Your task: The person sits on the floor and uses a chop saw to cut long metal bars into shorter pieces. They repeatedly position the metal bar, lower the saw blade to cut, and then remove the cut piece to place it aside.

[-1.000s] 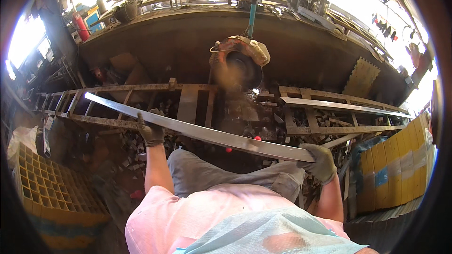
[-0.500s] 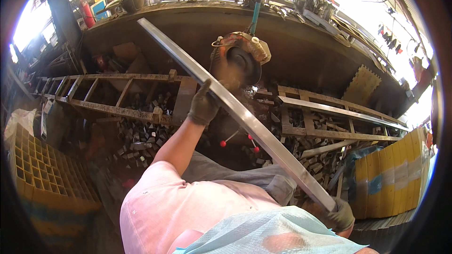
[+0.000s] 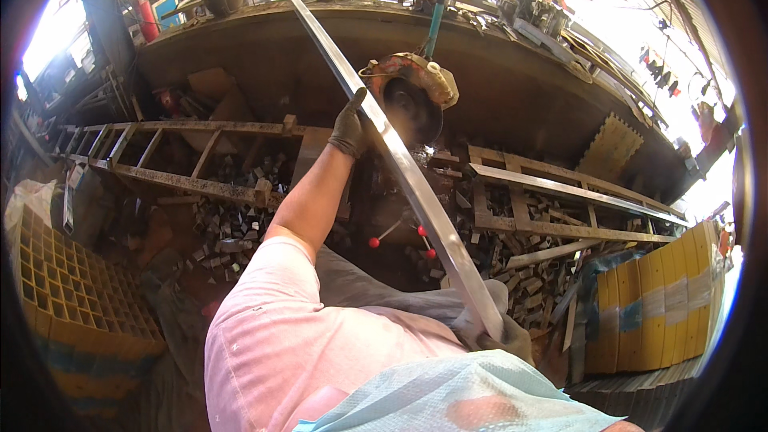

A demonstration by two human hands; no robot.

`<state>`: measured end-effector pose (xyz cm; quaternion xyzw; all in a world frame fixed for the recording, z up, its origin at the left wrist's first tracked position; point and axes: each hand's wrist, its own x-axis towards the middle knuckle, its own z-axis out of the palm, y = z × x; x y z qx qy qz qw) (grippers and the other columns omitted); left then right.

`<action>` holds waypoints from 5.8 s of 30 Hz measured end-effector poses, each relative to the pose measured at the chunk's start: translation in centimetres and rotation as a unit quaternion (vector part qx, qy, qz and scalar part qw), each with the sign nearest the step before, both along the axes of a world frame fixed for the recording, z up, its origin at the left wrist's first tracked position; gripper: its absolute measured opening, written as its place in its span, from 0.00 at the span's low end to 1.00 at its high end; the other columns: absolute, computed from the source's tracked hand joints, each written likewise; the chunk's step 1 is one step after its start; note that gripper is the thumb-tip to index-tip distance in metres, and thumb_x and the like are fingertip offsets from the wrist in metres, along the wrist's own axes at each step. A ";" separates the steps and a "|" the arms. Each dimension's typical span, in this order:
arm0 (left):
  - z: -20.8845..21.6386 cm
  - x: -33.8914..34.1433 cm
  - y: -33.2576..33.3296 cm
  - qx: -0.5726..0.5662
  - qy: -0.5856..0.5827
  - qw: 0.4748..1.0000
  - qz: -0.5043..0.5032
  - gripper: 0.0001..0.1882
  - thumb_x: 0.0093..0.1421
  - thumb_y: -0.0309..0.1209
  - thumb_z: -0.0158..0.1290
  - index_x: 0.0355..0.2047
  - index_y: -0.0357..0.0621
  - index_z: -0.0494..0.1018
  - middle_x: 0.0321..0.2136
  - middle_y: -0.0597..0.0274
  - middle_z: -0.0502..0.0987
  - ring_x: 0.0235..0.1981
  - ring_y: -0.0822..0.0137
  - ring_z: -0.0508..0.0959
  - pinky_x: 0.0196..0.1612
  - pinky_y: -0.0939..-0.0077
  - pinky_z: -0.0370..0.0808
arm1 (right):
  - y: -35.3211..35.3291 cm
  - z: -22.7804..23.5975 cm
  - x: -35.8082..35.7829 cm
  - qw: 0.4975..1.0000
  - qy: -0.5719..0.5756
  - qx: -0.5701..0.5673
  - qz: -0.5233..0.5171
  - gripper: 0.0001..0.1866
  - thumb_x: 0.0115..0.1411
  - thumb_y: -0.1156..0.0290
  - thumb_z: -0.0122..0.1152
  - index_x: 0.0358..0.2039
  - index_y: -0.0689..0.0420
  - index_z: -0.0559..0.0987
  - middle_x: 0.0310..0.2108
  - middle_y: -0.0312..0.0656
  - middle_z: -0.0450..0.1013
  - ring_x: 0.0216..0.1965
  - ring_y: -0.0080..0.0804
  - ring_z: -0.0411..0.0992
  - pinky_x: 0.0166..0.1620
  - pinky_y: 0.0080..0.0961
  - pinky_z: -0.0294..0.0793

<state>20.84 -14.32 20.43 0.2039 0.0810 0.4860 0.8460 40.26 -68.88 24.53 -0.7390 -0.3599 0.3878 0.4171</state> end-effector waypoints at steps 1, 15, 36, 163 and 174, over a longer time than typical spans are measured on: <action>0.0 -0.7 0.1 -0.019 0.023 1.000 -0.001 0.17 0.71 0.45 0.60 0.52 0.49 0.79 0.42 0.59 0.84 0.46 0.56 0.82 0.55 0.57 0.80 | 1.7 -0.3 -0.6 0.998 -0.040 -0.028 0.025 0.32 0.58 0.67 0.74 0.61 0.68 0.80 0.45 0.47 0.84 0.43 0.31 0.82 0.50 0.28 0.81; -6.3 -13.8 -19.7 0.035 0.371 0.925 0.071 0.22 0.72 0.39 0.62 0.60 0.43 0.74 0.48 0.62 0.81 0.43 0.71 0.81 0.44 0.74 0.81 | 32.8 -6.4 -14.9 0.919 -0.046 0.117 0.374 0.37 0.64 0.57 0.72 0.70 0.56 0.72 0.55 0.60 0.81 0.59 0.50 0.80 0.62 0.36 0.76; -4.4 -29.3 28.9 0.188 0.654 0.639 0.360 0.28 0.67 0.38 0.65 0.63 0.40 0.72 0.50 0.52 0.82 0.45 0.62 0.82 0.48 0.66 0.80 | 20.4 -13.4 1.7 0.978 0.098 -0.045 0.176 0.26 0.69 0.68 0.71 0.64 0.65 0.77 0.54 0.41 0.81 0.54 0.26 0.77 0.59 0.25 0.76; -10.3 -20.8 7.8 0.526 0.833 0.161 0.051 0.25 0.63 0.32 0.55 0.61 0.60 0.74 0.50 0.46 0.83 0.51 0.43 0.83 0.54 0.45 0.79 | 24.2 -14.9 10.8 0.942 0.335 0.020 -0.017 0.25 0.77 0.57 0.56 0.66 0.60 0.76 0.61 0.48 0.79 0.56 0.39 0.81 0.60 0.40 0.81; -9.7 -18.6 12.9 0.476 0.861 0.137 -0.114 0.29 0.61 0.29 0.57 0.65 0.57 0.75 0.56 0.45 0.83 0.59 0.42 0.81 0.61 0.49 0.78 | 17.1 -14.4 11.8 0.951 0.282 -0.062 -0.113 0.28 0.74 0.51 0.60 0.66 0.56 0.78 0.57 0.44 0.80 0.55 0.36 0.78 0.58 0.35 0.76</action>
